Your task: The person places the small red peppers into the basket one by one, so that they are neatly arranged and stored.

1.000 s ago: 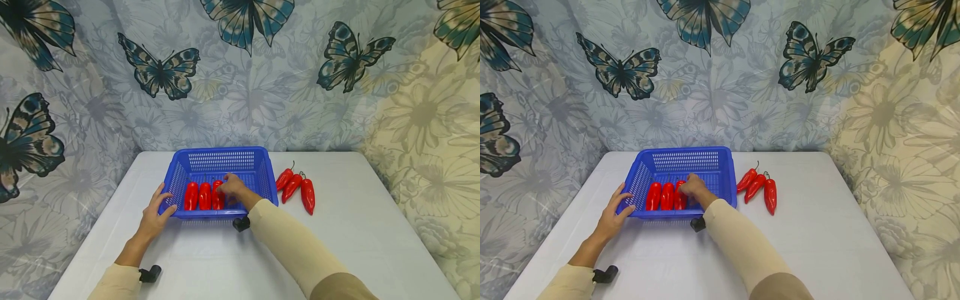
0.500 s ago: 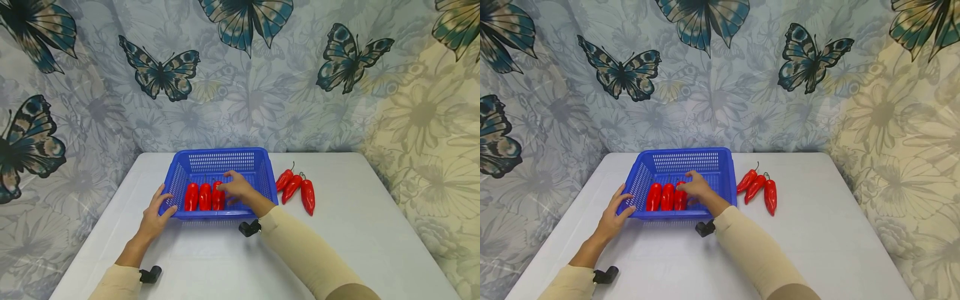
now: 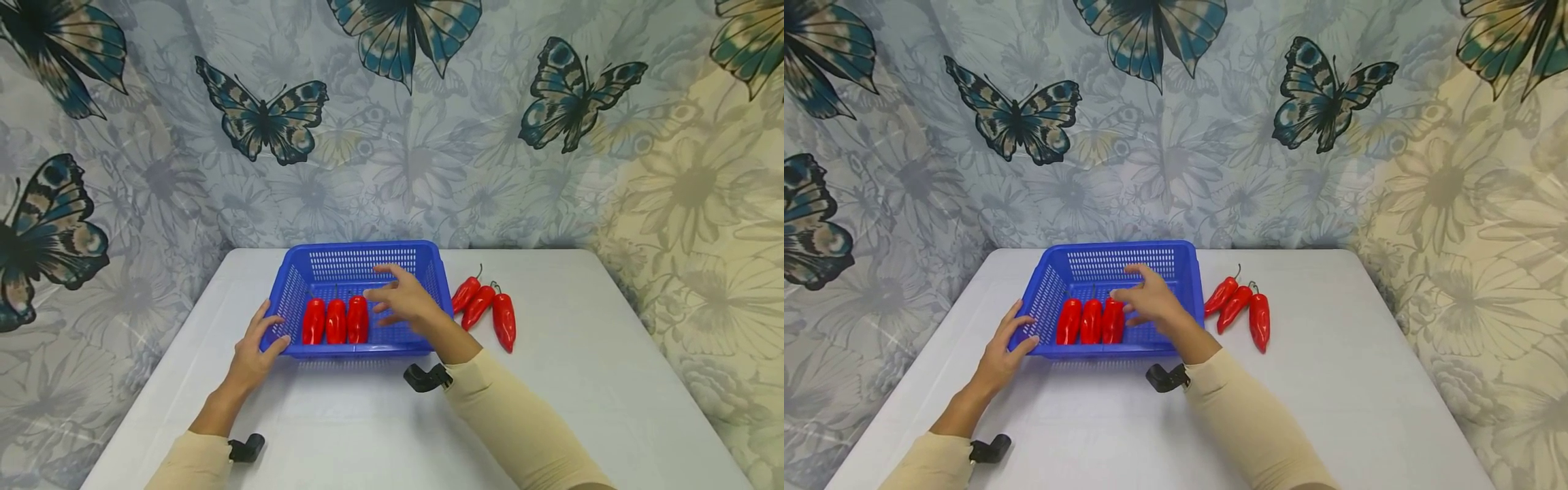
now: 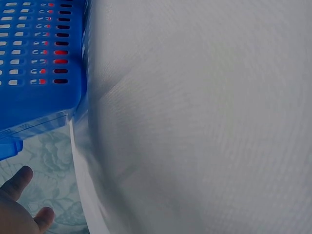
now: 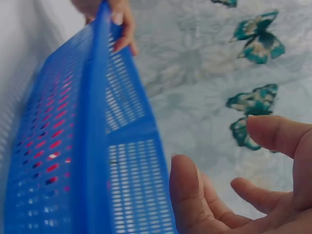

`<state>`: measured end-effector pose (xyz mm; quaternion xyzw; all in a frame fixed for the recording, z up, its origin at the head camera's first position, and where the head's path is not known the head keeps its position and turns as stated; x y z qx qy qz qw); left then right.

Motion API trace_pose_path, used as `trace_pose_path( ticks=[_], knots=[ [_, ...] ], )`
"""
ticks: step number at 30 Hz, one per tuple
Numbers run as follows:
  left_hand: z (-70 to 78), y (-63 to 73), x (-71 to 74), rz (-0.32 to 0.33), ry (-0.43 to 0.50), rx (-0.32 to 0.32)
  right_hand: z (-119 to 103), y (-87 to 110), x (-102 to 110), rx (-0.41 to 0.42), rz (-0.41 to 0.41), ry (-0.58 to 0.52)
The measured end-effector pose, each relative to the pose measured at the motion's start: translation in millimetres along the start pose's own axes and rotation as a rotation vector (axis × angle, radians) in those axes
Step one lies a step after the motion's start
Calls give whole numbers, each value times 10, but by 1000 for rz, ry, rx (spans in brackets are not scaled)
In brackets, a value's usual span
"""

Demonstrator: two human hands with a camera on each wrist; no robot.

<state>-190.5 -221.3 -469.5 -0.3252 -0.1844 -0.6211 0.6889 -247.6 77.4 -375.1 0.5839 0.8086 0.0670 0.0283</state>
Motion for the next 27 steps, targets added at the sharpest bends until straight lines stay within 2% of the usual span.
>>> trace_pose_path(
  ticks=[12, 18, 27],
  knots=[
    [-15, 10, 0, 9, 8, 4, -207, 363, 176, 111, 15, 21],
    [-8, 0, -9, 5, 12, -8, -285, 535, 346, 207, 20, -1],
    [-2, -3, 6, -8, -2, 6, -384, 737, 606, 268, 59, 11]
  ],
)
Point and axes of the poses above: each hand's wrist, its own y-axis away from the middle knuckle, its own x-axis out of the back of the hand, z = x × y, the point moved 2 cm from there along -y, towards the middle knuckle, and after that the axes turned 4 degrees about x, right-handed, at the moved point
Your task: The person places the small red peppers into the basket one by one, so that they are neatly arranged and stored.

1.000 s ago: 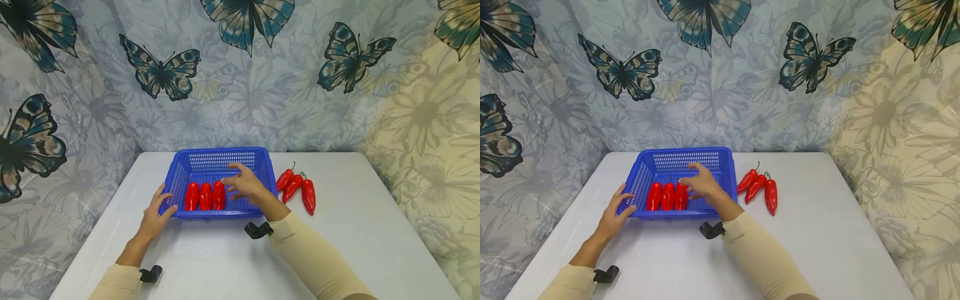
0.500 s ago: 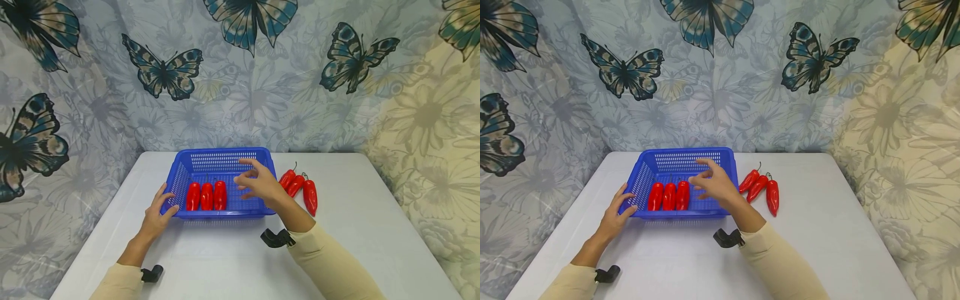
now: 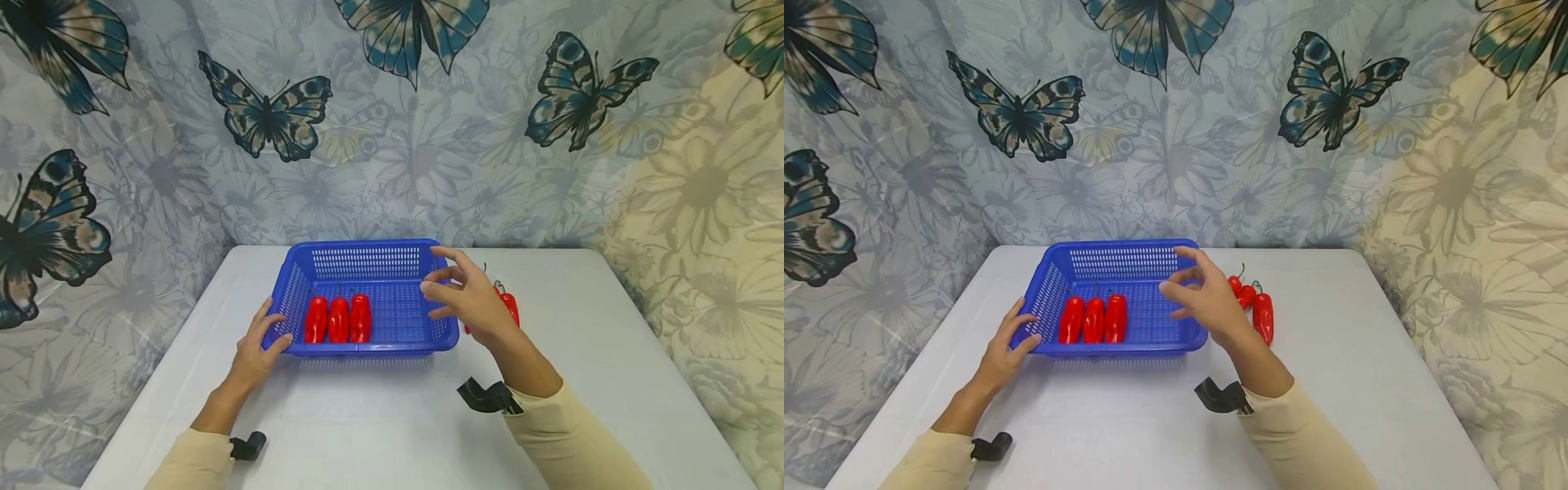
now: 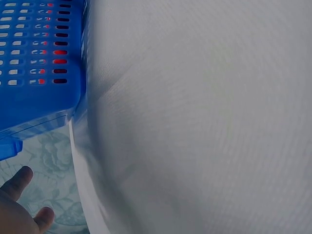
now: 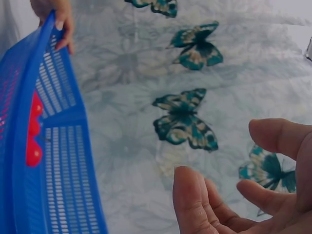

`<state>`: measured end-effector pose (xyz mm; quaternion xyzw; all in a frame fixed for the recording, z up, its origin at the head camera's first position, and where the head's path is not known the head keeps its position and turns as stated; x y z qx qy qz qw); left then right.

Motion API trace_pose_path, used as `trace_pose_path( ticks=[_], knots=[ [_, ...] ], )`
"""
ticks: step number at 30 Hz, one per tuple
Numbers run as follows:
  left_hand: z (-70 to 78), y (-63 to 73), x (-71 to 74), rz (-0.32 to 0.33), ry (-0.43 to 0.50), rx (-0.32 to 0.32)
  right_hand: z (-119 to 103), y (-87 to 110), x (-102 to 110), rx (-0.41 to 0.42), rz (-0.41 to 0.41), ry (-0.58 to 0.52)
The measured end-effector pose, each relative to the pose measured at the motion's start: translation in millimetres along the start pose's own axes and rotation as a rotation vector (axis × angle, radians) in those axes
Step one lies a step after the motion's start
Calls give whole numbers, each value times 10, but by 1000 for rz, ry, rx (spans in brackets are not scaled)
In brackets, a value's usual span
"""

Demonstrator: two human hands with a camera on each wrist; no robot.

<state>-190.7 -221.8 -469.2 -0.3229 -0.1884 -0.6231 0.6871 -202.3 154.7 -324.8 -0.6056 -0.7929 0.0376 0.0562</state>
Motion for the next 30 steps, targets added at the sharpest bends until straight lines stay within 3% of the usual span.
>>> trace_pose_path(
  ticks=[19, 30],
  knots=[
    [-1, 13, 6, 10, 1, -9, -147, 162, 482, 57, 93, 155],
    [-5, 7, 12, 31, 36, -43, -74, 209, 799, 117, 152, 146]
  ],
)
Point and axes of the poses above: each hand's wrist, its own y-axis away from the middle knuckle, its own x-axis out of the back of the hand, z = x × y, the point moved 2 cm from there along -y, towards the middle knuckle, and after that the axes turned 4 degrees about x, right-handed, at the moved point
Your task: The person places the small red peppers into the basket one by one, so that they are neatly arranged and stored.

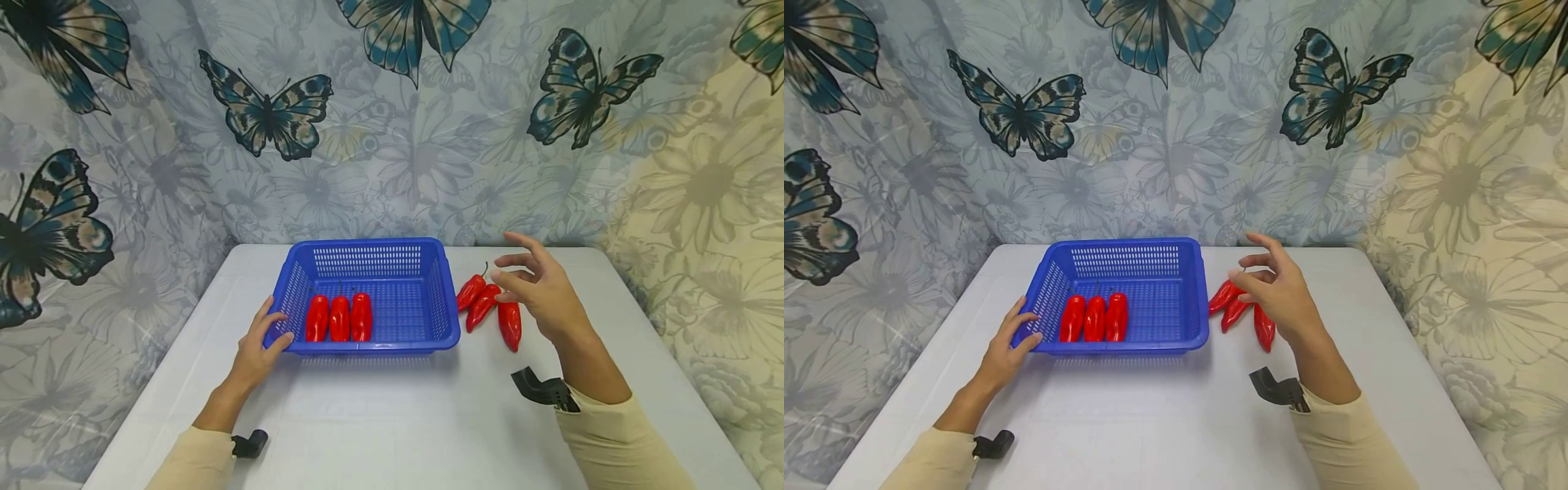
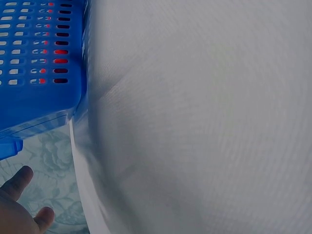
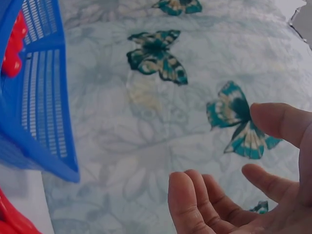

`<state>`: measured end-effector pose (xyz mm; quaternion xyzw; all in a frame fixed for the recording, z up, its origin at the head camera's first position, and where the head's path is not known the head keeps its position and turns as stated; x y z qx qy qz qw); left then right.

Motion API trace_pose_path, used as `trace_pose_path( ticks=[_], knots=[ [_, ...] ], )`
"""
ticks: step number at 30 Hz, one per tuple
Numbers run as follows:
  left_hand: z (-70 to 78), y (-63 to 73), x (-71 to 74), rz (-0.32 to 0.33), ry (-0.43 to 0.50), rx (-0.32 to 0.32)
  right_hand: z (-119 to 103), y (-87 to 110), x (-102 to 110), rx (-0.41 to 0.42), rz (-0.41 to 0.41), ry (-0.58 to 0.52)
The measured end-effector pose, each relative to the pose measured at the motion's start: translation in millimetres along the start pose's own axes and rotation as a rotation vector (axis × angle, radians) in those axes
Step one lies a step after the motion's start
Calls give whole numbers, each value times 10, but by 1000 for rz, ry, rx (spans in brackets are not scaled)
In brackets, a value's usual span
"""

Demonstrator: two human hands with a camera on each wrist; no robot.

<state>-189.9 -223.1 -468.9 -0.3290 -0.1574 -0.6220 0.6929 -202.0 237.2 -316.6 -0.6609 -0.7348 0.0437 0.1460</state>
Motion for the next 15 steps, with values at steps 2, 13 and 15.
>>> trace_pose_path(
  ticks=[2, 13, 15],
  knots=[
    [-1, -4, 1, 0, -1, -2, 39, 1, 41, -1, 13, 12],
    [3, 4, 2, -7, -5, 8, 279, -39, 279, 31, 29, 79],
    [11, 7, 6, -13, -9, 14, 329, -46, 326, 36, 26, 81]
  ],
)
Point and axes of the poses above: each hand's wrist, its own y-axis away from the middle knuckle, its own x-axis out of the back of the hand, z = x × y, the point moved 2 cm from there along -y, towards the middle knuckle, and after that the axes turned 4 degrees about x, right-handed, at the moved point
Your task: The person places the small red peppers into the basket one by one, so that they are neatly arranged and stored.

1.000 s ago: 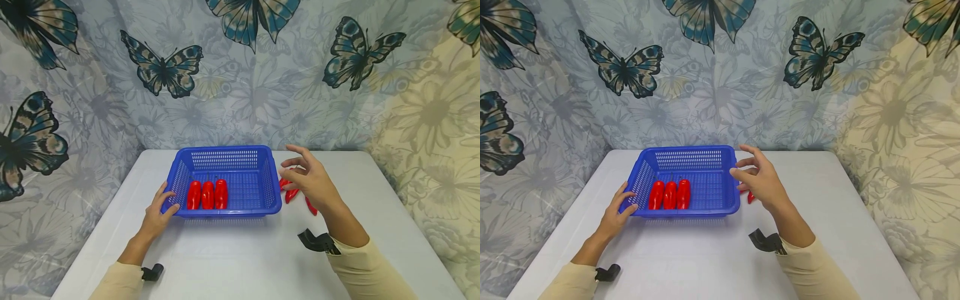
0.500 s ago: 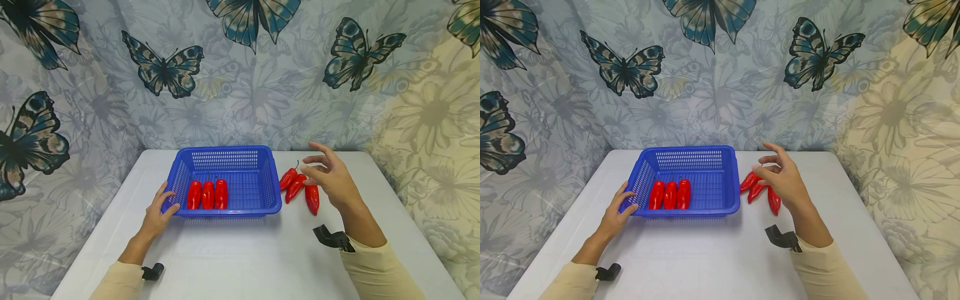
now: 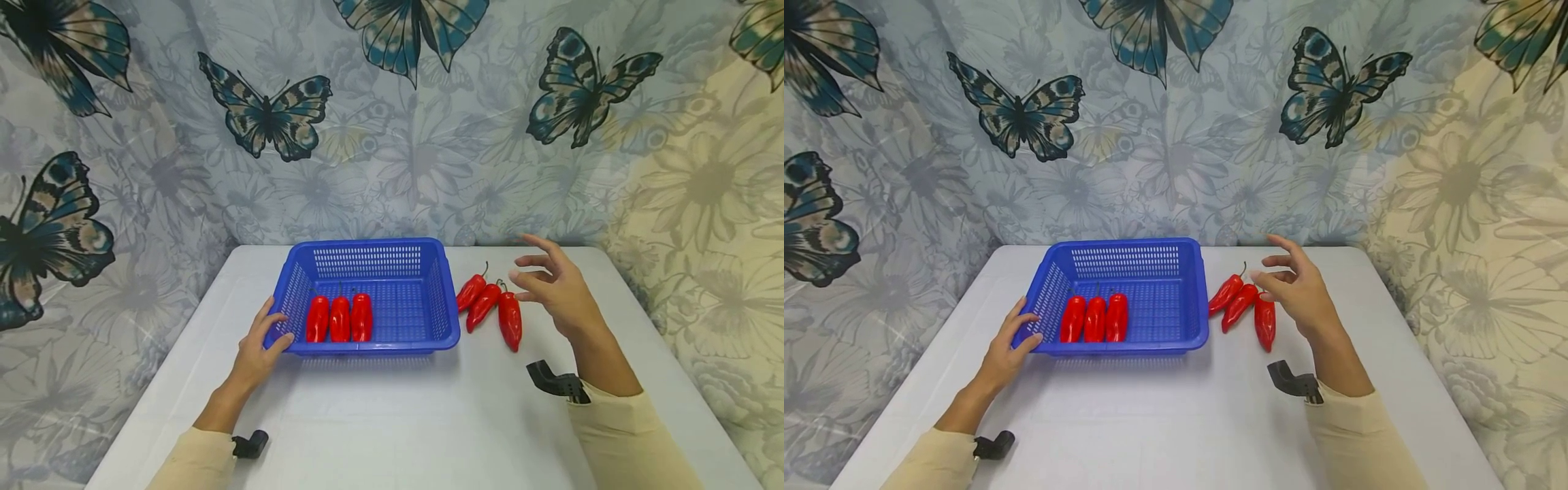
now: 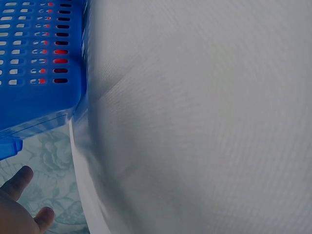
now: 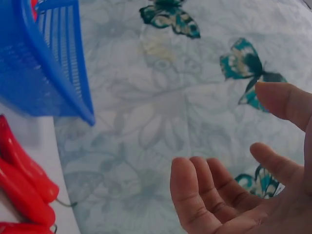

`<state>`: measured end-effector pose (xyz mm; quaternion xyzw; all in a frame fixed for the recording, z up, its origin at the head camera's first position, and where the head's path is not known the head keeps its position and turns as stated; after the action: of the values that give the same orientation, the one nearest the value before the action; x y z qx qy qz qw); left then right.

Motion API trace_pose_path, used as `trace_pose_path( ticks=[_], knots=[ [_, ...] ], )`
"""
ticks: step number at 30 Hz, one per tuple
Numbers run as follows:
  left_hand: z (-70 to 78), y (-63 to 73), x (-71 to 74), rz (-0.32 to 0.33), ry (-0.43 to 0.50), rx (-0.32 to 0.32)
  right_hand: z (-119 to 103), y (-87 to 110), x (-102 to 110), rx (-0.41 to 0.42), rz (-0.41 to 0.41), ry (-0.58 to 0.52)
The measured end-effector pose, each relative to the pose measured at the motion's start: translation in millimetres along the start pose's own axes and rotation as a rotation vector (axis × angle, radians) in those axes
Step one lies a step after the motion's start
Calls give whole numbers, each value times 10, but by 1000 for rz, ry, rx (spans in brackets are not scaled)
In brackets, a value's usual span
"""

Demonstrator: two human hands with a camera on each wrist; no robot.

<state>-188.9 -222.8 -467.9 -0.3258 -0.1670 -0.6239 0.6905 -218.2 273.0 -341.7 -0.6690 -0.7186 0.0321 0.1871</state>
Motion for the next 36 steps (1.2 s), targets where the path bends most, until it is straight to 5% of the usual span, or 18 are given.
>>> trace_pose_path(
  ticks=[13, 36],
  knots=[
    [4, -25, 0, 4, 12, -6, 419, -81, 229, -69, 15, 17],
    [8, 1, -8, -6, 3, 9, 1169, -67, 322, -376, 11, 91]
  ],
)
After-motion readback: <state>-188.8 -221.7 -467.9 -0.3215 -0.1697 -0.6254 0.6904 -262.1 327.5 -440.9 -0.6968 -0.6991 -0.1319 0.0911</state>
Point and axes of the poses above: each hand's wrist, its own y-axis away from the middle knuckle, its own x-axis out of the back of the hand, z = x × y, the point moved 2 cm from there along -y, towards the middle knuckle, and after that the axes turned 4 degrees about x, right-handed, at the moved point
